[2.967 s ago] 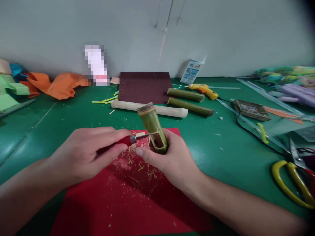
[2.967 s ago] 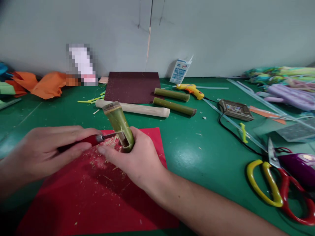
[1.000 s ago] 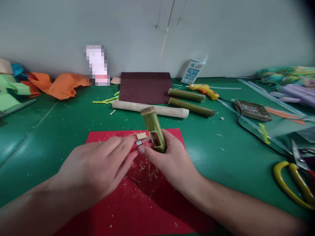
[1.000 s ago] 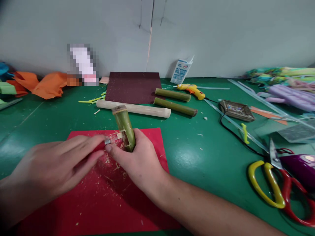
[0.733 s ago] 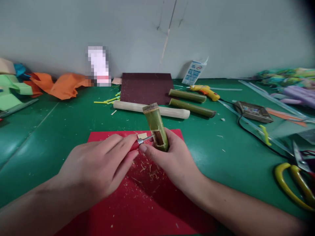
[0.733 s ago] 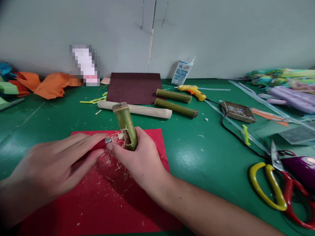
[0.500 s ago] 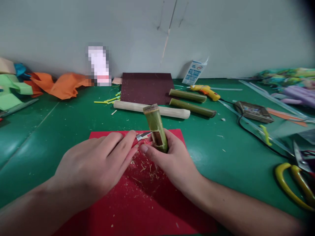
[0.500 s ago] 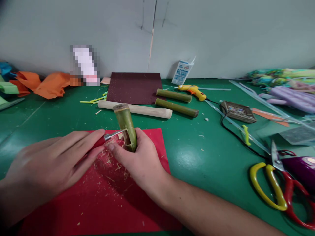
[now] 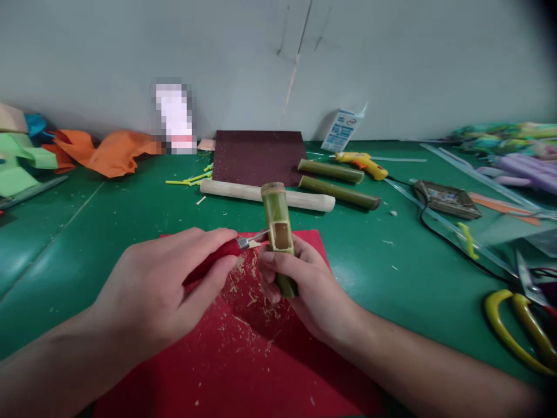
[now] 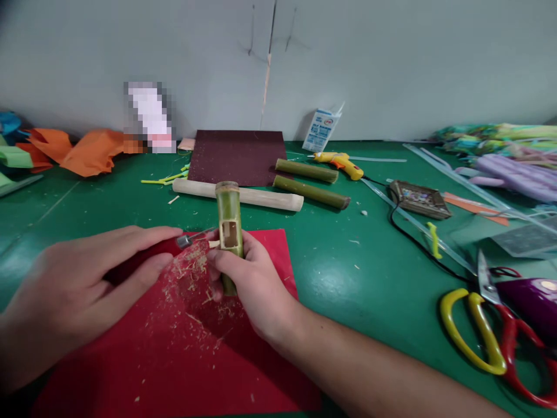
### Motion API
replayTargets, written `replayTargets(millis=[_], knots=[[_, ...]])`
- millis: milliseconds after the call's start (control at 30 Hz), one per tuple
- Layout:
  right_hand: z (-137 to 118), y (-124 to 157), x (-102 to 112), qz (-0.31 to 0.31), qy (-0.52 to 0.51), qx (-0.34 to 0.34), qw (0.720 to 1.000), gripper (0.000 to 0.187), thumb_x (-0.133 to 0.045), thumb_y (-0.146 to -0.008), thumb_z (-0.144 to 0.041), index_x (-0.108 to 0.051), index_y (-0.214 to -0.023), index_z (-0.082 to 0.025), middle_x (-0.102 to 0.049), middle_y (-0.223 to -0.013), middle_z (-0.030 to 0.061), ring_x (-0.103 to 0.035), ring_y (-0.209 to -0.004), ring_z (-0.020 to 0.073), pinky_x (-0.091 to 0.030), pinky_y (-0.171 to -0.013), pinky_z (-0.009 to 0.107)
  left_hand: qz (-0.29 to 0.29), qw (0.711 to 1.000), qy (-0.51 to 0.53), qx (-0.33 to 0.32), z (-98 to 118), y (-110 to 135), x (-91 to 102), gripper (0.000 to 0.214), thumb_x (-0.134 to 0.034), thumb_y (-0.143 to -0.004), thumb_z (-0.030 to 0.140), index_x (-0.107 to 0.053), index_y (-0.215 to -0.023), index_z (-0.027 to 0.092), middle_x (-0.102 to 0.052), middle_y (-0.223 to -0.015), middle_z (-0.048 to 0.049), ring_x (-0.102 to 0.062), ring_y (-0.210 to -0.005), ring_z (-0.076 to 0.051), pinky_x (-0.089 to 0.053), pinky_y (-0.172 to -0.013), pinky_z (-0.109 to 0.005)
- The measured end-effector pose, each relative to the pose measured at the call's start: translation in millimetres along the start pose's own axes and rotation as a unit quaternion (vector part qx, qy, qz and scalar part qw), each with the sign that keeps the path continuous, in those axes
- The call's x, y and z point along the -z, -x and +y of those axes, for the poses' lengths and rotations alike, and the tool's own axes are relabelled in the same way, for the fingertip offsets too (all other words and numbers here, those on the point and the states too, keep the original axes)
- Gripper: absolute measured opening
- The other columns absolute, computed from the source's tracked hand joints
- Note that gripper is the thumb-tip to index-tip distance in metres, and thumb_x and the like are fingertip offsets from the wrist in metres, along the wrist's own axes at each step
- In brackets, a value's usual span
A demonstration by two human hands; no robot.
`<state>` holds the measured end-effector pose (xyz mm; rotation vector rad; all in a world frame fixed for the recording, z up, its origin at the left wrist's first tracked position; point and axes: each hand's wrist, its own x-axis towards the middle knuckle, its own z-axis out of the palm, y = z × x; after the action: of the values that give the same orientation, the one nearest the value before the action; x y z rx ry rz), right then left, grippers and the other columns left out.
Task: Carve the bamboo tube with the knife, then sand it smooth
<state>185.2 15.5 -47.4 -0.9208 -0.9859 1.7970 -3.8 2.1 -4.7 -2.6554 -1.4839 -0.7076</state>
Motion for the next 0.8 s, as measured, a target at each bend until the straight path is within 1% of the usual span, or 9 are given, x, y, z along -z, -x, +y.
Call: replayTargets(millis=[133,233,300,367,433,533,667,733,800], knots=[[-1,3,-1,-0.04,-0.015,0.003,0.999,0.017,-0.054,-0.078,-0.024,-0.049,-0.094,-0.021,-0.045,-0.06,-0.0068,-0.044,-0.044,0.0083,-0.033,-0.045,0.024,0.018,0.997,0.066,0.042,-2,0,1.6,0.025,-0.049,-0.087,0.034,-0.056,-0.11,0.028,-0.067,-0.099,0.0041,-0.063,-0.083,-0.012,-0.049,-0.07,-0.018],[-2,4,-1,-0.078,-0.039,0.011,0.996,0.018,-0.051,-0.08,-0.031,-0.049,-0.096,-0.022,-0.048,-0.063,-0.0046,-0.047,-0.048,0.0106,-0.038,-0.05,0.027,0.033,0.988,0.114,0.102,2,-3,4.3,0.026,-0.053,-0.084,0.038,-0.057,-0.107,0.027,-0.068,-0.097,0.0044,-0.064,-0.076,-0.011,-0.05,-0.062,-0.016],[-4,4,-1,-0.083,-0.058,0.029,0.994,0.019,-0.046,-0.082,-0.034,-0.049,-0.096,-0.021,-0.052,-0.067,-0.0014,-0.052,-0.058,0.0135,-0.041,-0.056,0.029,0.03,0.971,0.164,0.172,8,-5,5.3,0.027,-0.057,-0.081,0.043,-0.057,-0.1,0.024,-0.068,-0.081,0.0049,-0.061,-0.061,-0.009,-0.048,-0.05,-0.015],[-5,3,-2,-0.079,-0.073,0.043,0.993,0.021,-0.044,-0.084,-0.034,-0.05,-0.098,-0.02,-0.058,-0.075,0.0018,-0.056,-0.072,0.0161,-0.044,-0.067,0.03,0.013,0.949,0.223,0.221,15,-7,3.8,0.026,-0.06,-0.078,0.043,-0.055,-0.09,0.021,-0.065,-0.069,0.0062,-0.057,-0.052,-0.008,-0.046,-0.045,-0.016],[-4,3,-2,-0.069,-0.081,0.047,0.993,0.021,-0.045,-0.087,-0.033,-0.05,-0.104,-0.022,-0.062,-0.087,0.0036,-0.057,-0.088,0.0172,-0.044,-0.079,0.032,-0.013,0.933,0.279,0.228,19,-8,-0.6,0.023,-0.062,-0.077,0.039,-0.053,-0.087,0.021,-0.065,-0.069,0.0057,-0.058,-0.054,-0.009,-0.048,-0.046,-0.017],[-2,2,-3,-0.052,-0.081,0.058,0.994,0.022,-0.053,-0.085,-0.029,-0.05,-0.106,-0.025,-0.061,-0.107,0.0034,-0.055,-0.104,0.0177,-0.041,-0.091,0.035,-0.044,0.913,0.331,0.233,22,-6,-9.6,0.028,-0.066,-0.074,0.038,-0.054,-0.092,0.021,-0.066,-0.076,0.0028,-0.061,-0.06,-0.012,-0.052,-0.05,-0.021],[2,2,-4,-0.061,-0.078,0.089,0.991,0.019,-0.058,-0.082,-0.028,-0.052,-0.1,-0.028,-0.059,-0.117,0.0017,-0.056,-0.106,0.0187,-0.041,-0.093,0.039,-0.062,0.884,0.364,0.286,21,-5,-17.2,0.04,-0.069,-0.069,0.044,-0.055,-0.1,0.024,-0.067,-0.085,0.0015,-0.064,-0.071,-0.016,-0.053,-0.056,-0.025],[3,2,-3,-0.087,-0.084,0.1,0.988,0.021,-0.058,-0.082,-0.027,-0.054,-0.102,-0.028,-0.058,-0.119,0.0023,-0.056,-0.107,0.0202,-0.042,-0.093,0.042,-0.045,0.87,0.371,0.322,19,-5,-17.7,0.04,-0.07,-0.067,0.046,-0.056,-0.099,0.026,-0.066,-0.089,0.0023,-0.063,-0.074,-0.016,-0.053,-0.06,-0.024],[2,2,0,-0.103,-0.105,0.113,0.983,0.025,-0.055,-0.083,-0.034,-0.055,-0.107,-0.027,-0.06,-0.117,0.0042,-0.057,-0.106,0.0224,-0.042,-0.092,0.043,-0.011,0.86,0.377,0.342,13,-6,-16.5,0.038,-0.071,-0.066,0.044,-0.057,-0.096,0.025,-0.064,-0.083,0.0037,-0.059,-0.066,-0.012,-0.049,-0.055,-0.021]])
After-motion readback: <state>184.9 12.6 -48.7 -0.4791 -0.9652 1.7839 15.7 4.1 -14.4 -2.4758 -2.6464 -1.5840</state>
